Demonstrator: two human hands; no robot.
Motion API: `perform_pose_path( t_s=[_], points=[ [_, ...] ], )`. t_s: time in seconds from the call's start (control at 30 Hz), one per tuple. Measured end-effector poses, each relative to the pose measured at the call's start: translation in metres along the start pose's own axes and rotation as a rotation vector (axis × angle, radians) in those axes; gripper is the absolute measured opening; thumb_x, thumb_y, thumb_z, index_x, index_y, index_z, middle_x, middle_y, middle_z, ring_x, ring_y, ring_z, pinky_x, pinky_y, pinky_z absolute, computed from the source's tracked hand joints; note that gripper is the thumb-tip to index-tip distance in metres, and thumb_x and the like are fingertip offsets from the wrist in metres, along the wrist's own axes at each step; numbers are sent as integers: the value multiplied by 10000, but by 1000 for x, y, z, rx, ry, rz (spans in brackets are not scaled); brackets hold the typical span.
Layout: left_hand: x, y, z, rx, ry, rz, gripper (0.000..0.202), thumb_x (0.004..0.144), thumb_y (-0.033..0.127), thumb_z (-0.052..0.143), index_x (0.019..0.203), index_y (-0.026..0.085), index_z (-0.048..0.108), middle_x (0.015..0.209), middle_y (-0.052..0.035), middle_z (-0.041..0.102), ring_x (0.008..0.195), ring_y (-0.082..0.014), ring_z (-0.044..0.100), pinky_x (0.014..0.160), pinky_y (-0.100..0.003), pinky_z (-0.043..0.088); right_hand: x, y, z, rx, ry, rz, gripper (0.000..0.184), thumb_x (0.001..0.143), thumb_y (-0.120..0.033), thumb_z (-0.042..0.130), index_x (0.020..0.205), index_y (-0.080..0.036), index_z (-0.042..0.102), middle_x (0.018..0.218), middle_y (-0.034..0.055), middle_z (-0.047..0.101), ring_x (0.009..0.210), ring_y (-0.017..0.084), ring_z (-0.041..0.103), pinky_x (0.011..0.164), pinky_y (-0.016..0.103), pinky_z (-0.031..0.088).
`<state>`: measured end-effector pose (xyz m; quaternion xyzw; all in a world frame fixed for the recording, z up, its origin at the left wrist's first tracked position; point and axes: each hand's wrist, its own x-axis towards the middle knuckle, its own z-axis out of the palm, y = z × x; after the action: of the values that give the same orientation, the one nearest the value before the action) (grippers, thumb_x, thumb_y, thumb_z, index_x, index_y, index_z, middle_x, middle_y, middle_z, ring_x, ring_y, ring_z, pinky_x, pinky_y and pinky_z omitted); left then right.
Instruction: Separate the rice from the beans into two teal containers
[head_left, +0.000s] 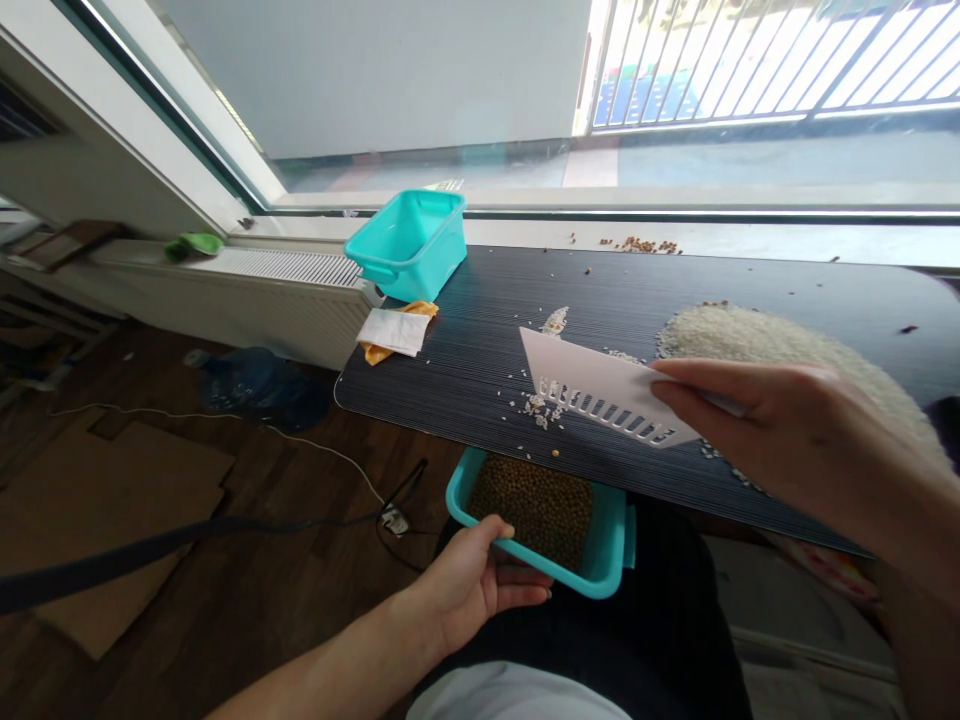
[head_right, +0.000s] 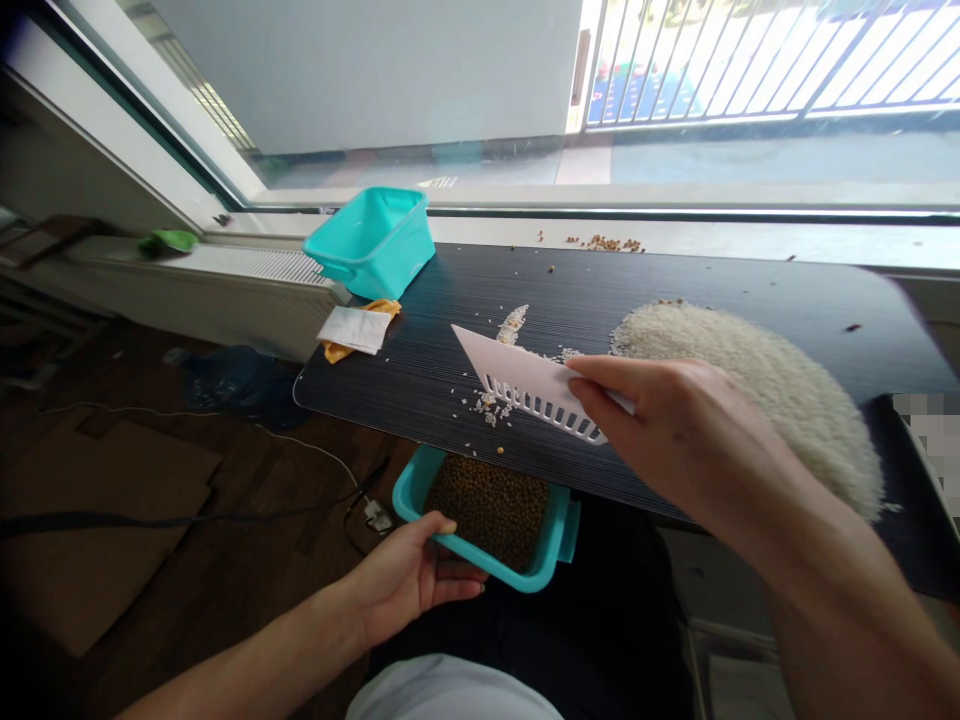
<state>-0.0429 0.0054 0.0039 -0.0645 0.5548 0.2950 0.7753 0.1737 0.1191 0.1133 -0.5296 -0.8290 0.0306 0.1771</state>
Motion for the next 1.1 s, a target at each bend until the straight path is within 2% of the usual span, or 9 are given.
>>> perform_pose_path(
  t_s=[0.1,0.23,0.37,0.57,0.67,0.9,1.1],
  points=[
    [-1,0,-1,0,2,-3,160,778,211,420,834,87,504,704,-122,649,612,-207,654,589,-298,523,3,-3,1,31,-37,-56,268,804,-386,458,888,-271,684,663,-18,679,562,129,598,487,221,382],
    [-3,1,-1,-11,0,8,162,781,209,415,856,91,496,722,-131,652,617,-210,656,597,-306,523,-3,1,-4,39,-25,-53,299,791,-465,450,846,-285,683,691,-31,684,515,114,575,474,218,392],
    [-2,1,-1,-8,1,7,163,784,205,408,864,91,494,733,-137,655,621,-210,655,603,-311,522,-4,1,-5,20,-9,-60,295,796,-449,451,892,-290,680,785,-30,696,558,113,593,496,214,403],
    [0,1,-3,-3,-2,20,159,790,203,398,872,97,484,740,-140,655,625,-214,656,598,-317,521,3,-12,5,105,-64,-101,262,806,-377,467,905,-266,683,702,-25,688,558,116,597,524,214,401],
    [-1,1,-3,-2,-3,20,164,785,204,405,881,97,483,743,-139,655,619,-210,655,599,-314,520,3,-15,5,132,-105,-120,279,802,-387,463,885,-249,691,700,-10,688,594,139,613,518,225,404],
    [-1,2,-2,4,5,12,151,778,207,414,866,102,478,737,-136,652,623,-209,655,606,-315,521,10,-15,6,105,-43,-97,290,805,-375,457,950,-249,675,737,1,694,631,158,621,519,240,396],
    [-2,3,-3,0,-8,23,148,777,208,420,865,105,479,739,-129,652,629,-208,656,604,-307,519,9,-18,1,136,-120,-154,299,809,-415,443,878,-259,688,708,-9,686,613,137,610,531,223,406]
  ],
)
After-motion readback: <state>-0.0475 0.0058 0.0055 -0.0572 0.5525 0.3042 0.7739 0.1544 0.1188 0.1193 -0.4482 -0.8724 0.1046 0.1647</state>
